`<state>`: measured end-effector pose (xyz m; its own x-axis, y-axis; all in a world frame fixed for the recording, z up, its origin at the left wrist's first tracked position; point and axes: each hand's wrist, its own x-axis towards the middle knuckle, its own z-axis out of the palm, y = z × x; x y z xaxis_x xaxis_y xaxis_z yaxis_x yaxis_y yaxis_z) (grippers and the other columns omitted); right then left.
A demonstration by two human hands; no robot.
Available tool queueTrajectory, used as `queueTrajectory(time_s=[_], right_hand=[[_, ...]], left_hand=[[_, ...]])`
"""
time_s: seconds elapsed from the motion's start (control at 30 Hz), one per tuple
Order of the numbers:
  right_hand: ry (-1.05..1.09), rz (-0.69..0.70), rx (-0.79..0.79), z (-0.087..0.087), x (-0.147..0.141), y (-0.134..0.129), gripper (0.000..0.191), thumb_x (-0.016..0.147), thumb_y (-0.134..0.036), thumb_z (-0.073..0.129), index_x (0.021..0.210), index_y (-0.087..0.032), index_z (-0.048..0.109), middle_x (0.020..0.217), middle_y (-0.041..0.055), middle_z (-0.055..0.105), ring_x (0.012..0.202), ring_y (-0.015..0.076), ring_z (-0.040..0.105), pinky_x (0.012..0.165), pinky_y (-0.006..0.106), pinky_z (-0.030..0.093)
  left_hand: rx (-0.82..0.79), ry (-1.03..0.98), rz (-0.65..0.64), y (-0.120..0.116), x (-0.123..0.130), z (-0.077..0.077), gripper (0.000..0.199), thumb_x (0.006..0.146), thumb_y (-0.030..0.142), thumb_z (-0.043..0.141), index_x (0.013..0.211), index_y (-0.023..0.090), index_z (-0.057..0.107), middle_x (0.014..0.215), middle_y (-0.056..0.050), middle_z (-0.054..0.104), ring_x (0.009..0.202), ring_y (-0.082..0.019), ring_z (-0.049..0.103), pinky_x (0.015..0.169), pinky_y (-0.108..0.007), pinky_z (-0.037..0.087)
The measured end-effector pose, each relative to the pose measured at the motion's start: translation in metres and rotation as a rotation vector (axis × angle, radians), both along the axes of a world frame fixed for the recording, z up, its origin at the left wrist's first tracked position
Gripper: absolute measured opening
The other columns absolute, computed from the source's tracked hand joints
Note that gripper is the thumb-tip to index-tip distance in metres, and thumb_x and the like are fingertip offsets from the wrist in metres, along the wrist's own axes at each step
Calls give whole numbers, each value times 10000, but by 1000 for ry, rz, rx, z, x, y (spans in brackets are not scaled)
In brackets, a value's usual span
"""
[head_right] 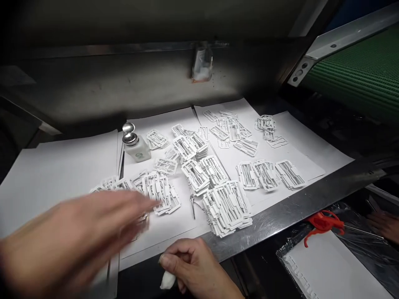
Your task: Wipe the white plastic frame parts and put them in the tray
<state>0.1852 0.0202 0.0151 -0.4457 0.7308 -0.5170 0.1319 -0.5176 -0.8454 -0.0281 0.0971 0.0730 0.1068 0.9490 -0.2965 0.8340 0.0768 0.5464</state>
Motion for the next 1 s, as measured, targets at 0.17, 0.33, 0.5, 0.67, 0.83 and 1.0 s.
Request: queueTrajectory(time_s=[0.17,0.33,0.5,0.67,0.83,1.0], right_hand=[[90,-68,-53,-6,1,2,474,745,-561,620,717,-89,654,538,10,541,403,56,439,398,167,359],[103,-95,-78,-11,5,2,461,758,-548,618,800,-91,666,505,-6,534,401,57,445,398,157,354],[86,-119,-87,-6,6,4,471,742,-550,630,818,-85,653,507,-15,528,384,49,426,380,155,351],[104,-105,-87,-2,4,5,432,748,-509,651,837,-86,651,532,-20,525,402,46,429,392,153,354],[135,-110,-88,-3,1,6,400,761,-484,651,859,-96,648,564,-15,548,415,47,432,407,161,372],[118,-136,-54,0,4,6,380,783,-473,632,807,-95,663,603,18,601,444,59,455,444,183,391]], left_hand=[[91,72,-228,107,10,12,732,700,506,588,1348,214,411,1391,-80,432,1253,-323,387,1004,-444,310],[-89,-82,-261,143,14,-31,852,628,425,684,1377,179,362,1270,-139,545,1103,-310,536,863,-368,429],[-57,-222,-240,137,9,-17,580,721,398,605,1237,145,524,1118,-101,610,980,-255,580,804,-344,460],[-11,-338,-102,105,-5,6,494,735,416,610,1168,194,524,848,-34,606,769,-214,595,635,-324,471],[-66,-49,-141,57,-3,-6,384,747,493,565,1013,220,511,653,3,550,612,-206,556,529,-298,391],[94,176,-258,41,0,-20,250,808,455,480,891,222,514,822,-50,586,737,-240,559,606,-320,384]])
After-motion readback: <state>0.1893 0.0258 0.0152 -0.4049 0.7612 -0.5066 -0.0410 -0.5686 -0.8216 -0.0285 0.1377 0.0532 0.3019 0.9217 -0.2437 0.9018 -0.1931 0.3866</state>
